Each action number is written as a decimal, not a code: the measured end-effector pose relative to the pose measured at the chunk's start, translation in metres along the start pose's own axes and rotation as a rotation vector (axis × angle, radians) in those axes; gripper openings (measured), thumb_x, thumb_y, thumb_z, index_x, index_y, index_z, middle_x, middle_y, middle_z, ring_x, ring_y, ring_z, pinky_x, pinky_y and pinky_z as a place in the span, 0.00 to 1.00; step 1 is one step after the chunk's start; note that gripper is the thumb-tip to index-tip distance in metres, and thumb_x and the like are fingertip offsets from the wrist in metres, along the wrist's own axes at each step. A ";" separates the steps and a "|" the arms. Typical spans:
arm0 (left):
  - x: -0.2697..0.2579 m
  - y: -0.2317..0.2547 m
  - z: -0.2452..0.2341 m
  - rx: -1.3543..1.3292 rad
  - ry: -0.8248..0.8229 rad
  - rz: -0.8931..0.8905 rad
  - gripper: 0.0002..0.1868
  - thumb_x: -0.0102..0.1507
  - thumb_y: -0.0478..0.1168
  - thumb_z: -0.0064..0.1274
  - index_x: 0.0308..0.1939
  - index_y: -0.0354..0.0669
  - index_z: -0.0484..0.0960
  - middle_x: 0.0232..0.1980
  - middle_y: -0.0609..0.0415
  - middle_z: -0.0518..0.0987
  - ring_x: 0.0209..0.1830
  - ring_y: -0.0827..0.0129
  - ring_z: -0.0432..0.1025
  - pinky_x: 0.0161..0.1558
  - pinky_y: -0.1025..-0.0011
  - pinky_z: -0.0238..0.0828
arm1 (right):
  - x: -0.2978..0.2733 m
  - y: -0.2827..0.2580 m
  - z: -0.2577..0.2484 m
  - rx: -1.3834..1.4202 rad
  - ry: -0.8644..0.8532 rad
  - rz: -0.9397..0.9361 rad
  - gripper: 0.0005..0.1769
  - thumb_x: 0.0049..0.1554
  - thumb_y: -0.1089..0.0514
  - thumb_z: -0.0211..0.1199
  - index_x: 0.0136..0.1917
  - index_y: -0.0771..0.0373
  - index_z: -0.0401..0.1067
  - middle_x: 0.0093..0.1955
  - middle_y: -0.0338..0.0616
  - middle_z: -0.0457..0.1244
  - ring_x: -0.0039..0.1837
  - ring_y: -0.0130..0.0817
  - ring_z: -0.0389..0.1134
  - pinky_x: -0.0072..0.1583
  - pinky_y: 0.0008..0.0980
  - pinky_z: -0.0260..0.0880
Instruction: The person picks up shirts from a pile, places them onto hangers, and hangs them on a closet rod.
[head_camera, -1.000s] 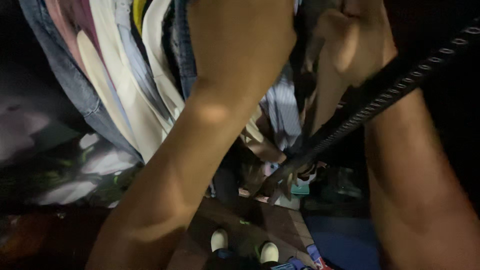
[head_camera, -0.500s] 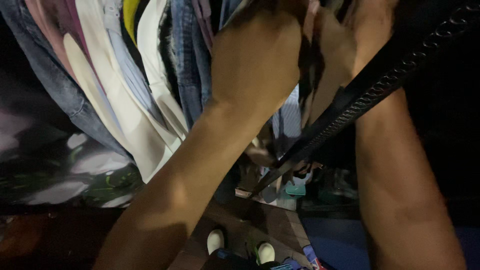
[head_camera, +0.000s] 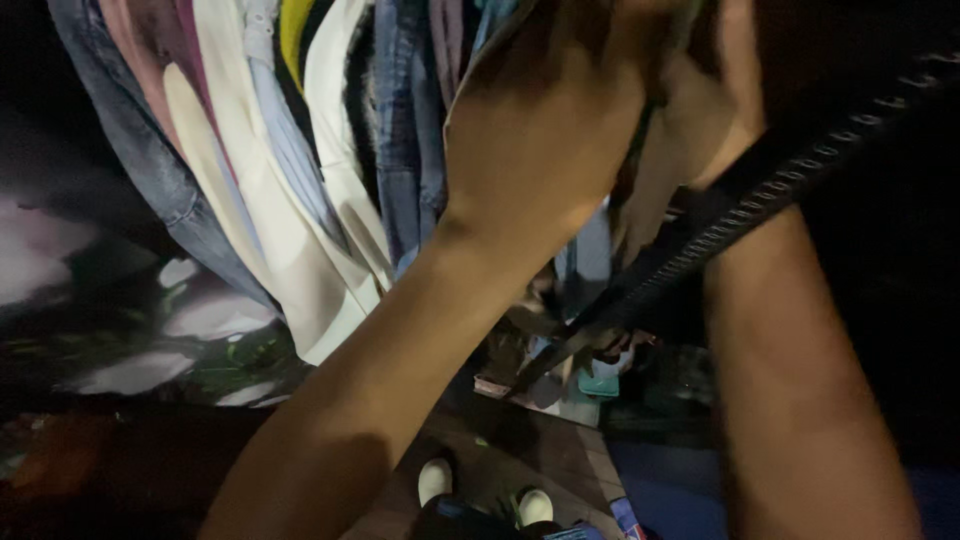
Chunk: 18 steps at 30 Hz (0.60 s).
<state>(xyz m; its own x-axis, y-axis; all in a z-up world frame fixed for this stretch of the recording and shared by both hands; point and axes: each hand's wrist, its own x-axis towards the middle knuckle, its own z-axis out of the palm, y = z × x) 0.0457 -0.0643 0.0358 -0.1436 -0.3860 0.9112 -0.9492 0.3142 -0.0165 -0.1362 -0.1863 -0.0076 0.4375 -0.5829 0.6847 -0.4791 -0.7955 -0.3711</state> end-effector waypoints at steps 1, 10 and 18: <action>-0.009 -0.002 -0.001 -0.035 0.028 0.008 0.15 0.67 0.31 0.57 0.59 0.42 0.80 0.61 0.40 0.75 0.54 0.55 0.78 0.53 0.66 0.79 | 0.002 -0.003 0.002 0.003 -0.013 0.031 0.19 0.66 0.73 0.48 0.70 0.72 0.63 0.66 0.53 0.64 0.62 0.39 0.69 0.62 0.32 0.74; -0.139 0.016 0.017 0.125 -0.307 0.067 0.31 0.74 0.42 0.53 0.82 0.56 0.67 0.86 0.54 0.56 0.83 0.40 0.58 0.81 0.44 0.51 | -0.115 0.055 0.104 0.155 -0.142 0.234 0.16 0.66 0.65 0.54 0.67 0.67 0.66 0.63 0.50 0.65 0.61 0.40 0.67 0.62 0.36 0.72; -0.247 0.044 0.016 -0.040 -0.619 -0.049 0.33 0.70 0.45 0.52 0.81 0.57 0.67 0.88 0.51 0.48 0.88 0.47 0.41 0.81 0.41 0.42 | -0.305 0.144 0.203 0.290 -0.260 0.432 0.14 0.67 0.59 0.59 0.65 0.64 0.69 0.60 0.48 0.66 0.61 0.41 0.65 0.63 0.40 0.69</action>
<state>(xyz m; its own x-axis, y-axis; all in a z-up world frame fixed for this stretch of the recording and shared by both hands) 0.0354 0.0314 -0.1967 -0.2474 -0.8285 0.5025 -0.9492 0.3113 0.0459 -0.1842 -0.1560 -0.3973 0.4388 -0.8570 0.2700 -0.4438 -0.4680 -0.7642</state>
